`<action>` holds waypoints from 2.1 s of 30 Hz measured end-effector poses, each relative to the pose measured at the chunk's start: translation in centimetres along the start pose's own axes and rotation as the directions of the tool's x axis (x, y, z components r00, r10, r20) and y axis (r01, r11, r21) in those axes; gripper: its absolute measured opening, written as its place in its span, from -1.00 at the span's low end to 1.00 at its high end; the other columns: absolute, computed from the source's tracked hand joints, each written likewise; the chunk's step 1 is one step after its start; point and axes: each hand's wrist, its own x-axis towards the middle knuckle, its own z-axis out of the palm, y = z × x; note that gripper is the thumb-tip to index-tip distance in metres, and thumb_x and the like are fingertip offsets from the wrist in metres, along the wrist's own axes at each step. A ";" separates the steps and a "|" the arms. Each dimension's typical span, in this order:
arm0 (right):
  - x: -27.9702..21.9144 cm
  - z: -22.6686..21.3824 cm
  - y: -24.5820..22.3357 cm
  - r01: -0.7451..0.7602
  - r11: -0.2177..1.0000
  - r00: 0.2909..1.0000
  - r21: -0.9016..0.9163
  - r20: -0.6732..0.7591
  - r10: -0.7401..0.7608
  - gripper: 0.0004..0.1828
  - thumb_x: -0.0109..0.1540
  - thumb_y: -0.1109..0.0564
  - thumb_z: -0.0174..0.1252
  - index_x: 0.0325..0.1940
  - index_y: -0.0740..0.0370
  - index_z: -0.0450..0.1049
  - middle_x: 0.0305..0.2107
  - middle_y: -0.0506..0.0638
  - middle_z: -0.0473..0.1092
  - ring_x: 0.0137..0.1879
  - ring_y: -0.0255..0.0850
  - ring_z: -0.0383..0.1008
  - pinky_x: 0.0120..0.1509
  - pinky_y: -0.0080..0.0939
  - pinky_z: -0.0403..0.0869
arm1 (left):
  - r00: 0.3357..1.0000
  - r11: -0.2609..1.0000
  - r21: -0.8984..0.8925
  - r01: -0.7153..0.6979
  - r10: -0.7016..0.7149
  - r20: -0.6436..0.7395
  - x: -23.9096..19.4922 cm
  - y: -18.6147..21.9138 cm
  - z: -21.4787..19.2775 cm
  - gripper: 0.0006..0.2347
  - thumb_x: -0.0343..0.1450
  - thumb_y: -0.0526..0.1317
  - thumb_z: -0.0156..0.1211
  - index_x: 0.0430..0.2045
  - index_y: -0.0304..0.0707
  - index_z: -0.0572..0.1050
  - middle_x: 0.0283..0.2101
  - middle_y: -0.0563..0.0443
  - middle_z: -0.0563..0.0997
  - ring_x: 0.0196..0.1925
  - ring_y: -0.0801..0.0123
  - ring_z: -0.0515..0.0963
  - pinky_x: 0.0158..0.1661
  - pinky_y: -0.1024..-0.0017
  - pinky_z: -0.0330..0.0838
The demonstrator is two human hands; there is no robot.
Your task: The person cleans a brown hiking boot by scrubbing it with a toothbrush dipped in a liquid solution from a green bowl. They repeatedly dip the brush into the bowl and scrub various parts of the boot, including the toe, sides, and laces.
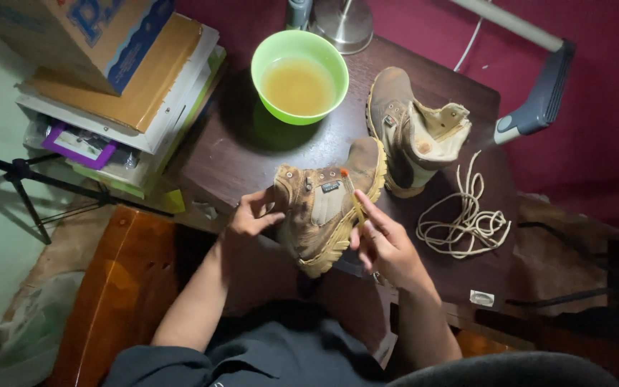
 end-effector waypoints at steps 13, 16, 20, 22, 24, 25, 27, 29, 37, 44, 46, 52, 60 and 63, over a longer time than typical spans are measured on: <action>23.0 -1.8 -6.1 -0.044 0.003 0.982 -0.999 -0.044 -0.182 -0.80 0.26 -0.11 0.14 -0.14 -0.47 0.64 -0.58 -0.26 0.52 -0.35 -0.09 0.62 -0.28 0.02 0.57 | 0.991 0.983 0.131 0.130 -0.129 -0.017 0.6 2.1 0.4 -0.69 0.26 -0.31 0.51 -0.12 -0.21 0.66 -0.34 0.08 0.69 -0.48 0.65 0.39 -0.53 0.66 0.29; 25.6 0.1 -6.6 -0.029 -0.174 0.974 -0.984 0.011 -0.227 -0.83 0.17 -0.01 0.20 -0.21 -0.18 0.68 -0.52 0.01 0.56 -0.33 0.09 0.65 -0.25 0.11 0.59 | 0.985 0.972 0.164 0.171 -0.167 -0.035 0.4 0.6 -0.4 -0.70 0.27 -0.29 0.51 -0.12 -0.22 0.66 -0.28 0.02 0.71 -0.34 0.55 0.46 -0.36 0.53 0.40; 28.5 1.7 -5.2 -0.023 -0.286 0.971 -0.958 0.046 -0.234 -0.84 0.09 0.09 0.22 -0.33 0.12 0.66 -0.52 0.09 0.55 -0.32 0.14 0.65 -0.24 0.17 0.60 | 0.953 0.893 0.335 0.302 -0.288 -0.092 0.0 -0.8 -1.5 -0.55 0.27 -0.13 0.56 0.04 -0.14 0.59 0.00 -0.11 0.69 0.11 0.20 0.62 0.08 0.19 0.47; 31.1 0.9 -3.4 -0.021 -0.287 0.968 -0.958 0.053 -0.246 -0.84 0.09 0.12 0.20 -0.34 0.17 0.65 -0.52 0.10 0.55 -0.32 0.16 0.65 -0.25 0.20 0.60 | 0.943 0.877 0.349 0.332 -0.310 -0.117 0.1 -0.1 -1.0 -0.52 0.25 -0.11 0.57 0.07 -0.11 0.58 0.03 -0.13 0.67 0.17 0.14 0.58 0.15 0.14 0.42; 32.8 0.3 -2.1 -0.025 -0.287 0.965 -0.958 0.053 -0.258 -0.84 0.08 0.14 0.18 -0.36 0.21 0.64 -0.52 0.11 0.55 -0.32 0.18 0.65 -0.26 0.22 0.60 | 0.932 0.859 0.362 0.364 -0.336 -0.138 0.2 0.6 -0.3 -0.48 0.23 -0.08 0.58 0.09 -0.08 0.57 0.06 -0.15 0.65 0.23 0.08 0.54 0.23 0.09 0.36; 33.1 0.3 -1.7 -0.021 -0.317 0.969 -0.948 0.059 -0.242 -0.85 0.08 0.14 0.20 -0.35 0.19 0.64 -0.50 0.09 0.56 -0.31 0.17 0.65 -0.25 0.21 0.60 | 0.926 0.853 0.358 0.379 -0.352 -0.141 0.3 1.0 0.0 -0.49 0.24 -0.11 0.56 0.10 -0.08 0.56 0.07 -0.15 0.65 0.24 0.06 0.53 0.25 0.09 0.34; 32.6 0.9 -1.8 -0.020 -0.349 0.972 -0.937 0.064 -0.228 -0.86 0.07 0.14 0.21 -0.35 0.18 0.64 -0.49 0.08 0.56 -0.29 0.15 0.65 -0.25 0.21 0.61 | 0.920 0.850 0.354 0.391 -0.364 -0.141 0.1 -0.6 -1.2 -0.50 0.25 -0.13 0.55 0.11 -0.08 0.56 0.09 -0.16 0.64 0.26 0.05 0.52 0.27 0.09 0.33; 31.1 2.3 -2.6 -0.004 -0.407 0.956 -0.913 0.116 -0.269 -0.89 0.12 0.17 0.20 -0.35 0.16 0.62 -0.48 0.07 0.57 -0.28 0.11 0.65 -0.20 0.15 0.61 | 0.938 0.871 0.350 0.346 -0.335 -0.093 -0.7 -4.6 -4.0 -0.53 0.28 -0.14 0.55 0.10 -0.04 0.57 0.05 -0.09 0.66 0.21 0.21 0.54 0.24 0.13 0.37; 30.3 2.9 -1.6 -0.023 -0.414 0.945 -0.910 0.116 -0.307 -0.85 0.15 0.20 0.14 -0.34 0.13 0.64 -0.46 0.05 0.58 -0.27 0.07 0.66 -0.22 0.11 0.61 | 0.950 0.892 0.333 0.306 -0.307 -0.051 -0.8 -3.8 -4.2 -0.54 0.32 -0.12 0.51 0.13 -0.01 0.55 0.04 -0.04 0.67 0.17 0.28 0.55 0.21 0.14 0.38; 31.1 1.4 -0.7 -0.042 -0.355 0.937 -0.934 0.086 -0.338 -0.78 0.21 0.19 0.06 -0.43 0.10 0.62 -0.51 0.04 0.57 -0.29 0.04 0.66 -0.23 0.10 0.61 | 0.969 0.913 0.325 0.245 -0.241 -0.054 0.0 -0.4 -0.9 -0.51 0.32 -0.09 0.47 0.16 -0.09 0.52 0.02 -0.03 0.68 0.15 0.32 0.54 0.17 0.08 0.38; 30.6 1.9 -1.2 -0.051 -0.344 0.934 -0.937 0.077 -0.348 -0.78 0.22 0.18 0.07 -0.41 0.12 0.62 -0.50 0.05 0.57 -0.27 0.06 0.66 -0.22 0.12 0.61 | 0.973 0.921 0.317 0.226 -0.229 -0.029 0.1 -0.3 -0.9 -0.54 0.32 -0.10 0.48 0.13 -0.06 0.55 0.00 0.00 0.69 0.13 0.38 0.53 0.17 0.10 0.37; 30.2 2.2 -1.3 -0.052 -0.289 0.953 -0.956 0.040 -0.302 -0.75 0.23 0.21 0.02 -0.39 0.18 0.62 -0.46 0.11 0.57 -0.24 0.12 0.65 -0.19 0.18 0.60 | 0.976 0.931 0.308 0.196 -0.215 0.026 0.2 0.5 -1.1 -0.59 0.35 -0.13 0.45 0.09 -0.06 0.58 -0.02 0.04 0.69 0.10 0.44 0.51 0.19 0.12 0.35; 30.4 1.8 -1.8 -0.070 -0.239 0.958 -0.968 0.001 -0.286 -0.75 0.24 0.21 0.02 -0.33 0.23 0.63 -0.42 0.13 0.57 -0.20 0.14 0.65 -0.14 0.18 0.60 | 0.977 0.945 0.269 0.185 -0.206 0.054 -0.2 0.9 -0.7 -0.56 0.36 -0.15 0.43 0.16 -0.10 0.54 0.06 0.01 0.67 0.19 0.38 0.50 0.25 0.09 0.28; 30.8 0.8 -1.2 -0.051 -0.254 0.958 -0.966 0.025 -0.284 -0.80 0.20 0.22 0.07 -0.36 0.21 0.63 -0.43 0.14 0.56 -0.21 0.14 0.64 -0.14 0.18 0.60 | 0.977 0.950 0.252 0.184 -0.205 0.059 -0.1 0.9 -0.8 -0.53 0.36 -0.17 0.42 0.20 -0.09 0.51 0.10 0.04 0.65 0.22 0.37 0.47 0.29 0.09 0.24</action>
